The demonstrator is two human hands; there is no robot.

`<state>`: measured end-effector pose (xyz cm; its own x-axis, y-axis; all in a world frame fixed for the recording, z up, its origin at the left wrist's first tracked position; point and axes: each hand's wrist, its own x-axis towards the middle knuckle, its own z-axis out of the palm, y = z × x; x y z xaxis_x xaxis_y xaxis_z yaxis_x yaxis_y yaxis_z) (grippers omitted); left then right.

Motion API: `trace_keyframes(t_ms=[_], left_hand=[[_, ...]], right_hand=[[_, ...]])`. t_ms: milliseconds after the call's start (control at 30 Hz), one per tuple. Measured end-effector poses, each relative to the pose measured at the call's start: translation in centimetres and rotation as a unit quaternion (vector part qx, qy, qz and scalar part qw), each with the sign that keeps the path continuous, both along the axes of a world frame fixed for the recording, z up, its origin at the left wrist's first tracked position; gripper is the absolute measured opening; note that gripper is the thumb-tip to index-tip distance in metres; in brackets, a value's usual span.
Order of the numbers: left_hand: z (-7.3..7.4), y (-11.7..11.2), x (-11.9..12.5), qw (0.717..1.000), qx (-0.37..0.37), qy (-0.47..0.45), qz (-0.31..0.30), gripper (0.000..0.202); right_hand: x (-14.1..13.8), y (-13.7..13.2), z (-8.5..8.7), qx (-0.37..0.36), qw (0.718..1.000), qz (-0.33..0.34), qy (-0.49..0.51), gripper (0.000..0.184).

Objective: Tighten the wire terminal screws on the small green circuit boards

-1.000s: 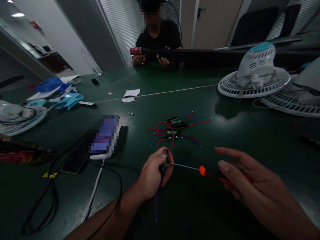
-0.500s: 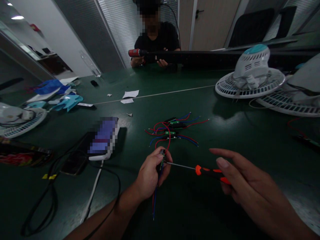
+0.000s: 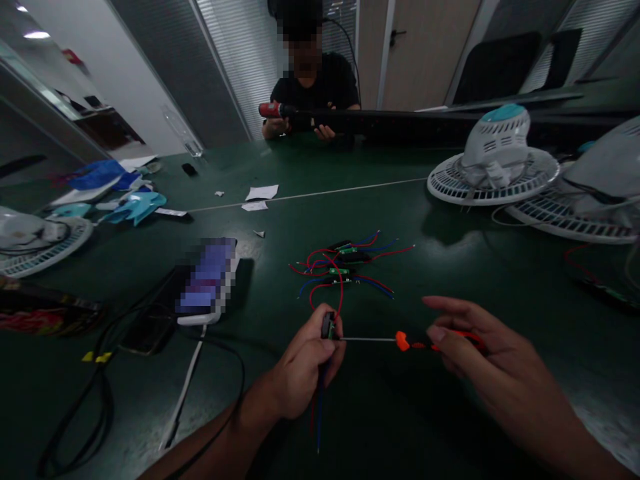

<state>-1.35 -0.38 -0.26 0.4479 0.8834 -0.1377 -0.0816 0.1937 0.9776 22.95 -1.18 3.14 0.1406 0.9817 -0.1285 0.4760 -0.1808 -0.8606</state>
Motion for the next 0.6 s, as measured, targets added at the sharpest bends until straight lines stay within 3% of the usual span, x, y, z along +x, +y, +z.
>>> trace_keyframes(t_ms=[300,467,600], left_hand=[[0.5,0.2,-0.2,0.997,0.031,0.074,-0.014,0.017],[1.0,0.4,-0.2,0.996,0.021,0.076,-0.034,0.015],[0.7,0.4,-0.3,0.998,0.004,0.046,-0.029,0.017]], right_hand=[[0.4,0.2,-0.2,-0.011,1.0,0.019,0.021,0.042],[0.5,0.3,-0.6,-0.001,1.0,0.023,0.018,0.035],[0.5,0.2,-0.7,-0.015,0.999,0.036,0.005,0.037]])
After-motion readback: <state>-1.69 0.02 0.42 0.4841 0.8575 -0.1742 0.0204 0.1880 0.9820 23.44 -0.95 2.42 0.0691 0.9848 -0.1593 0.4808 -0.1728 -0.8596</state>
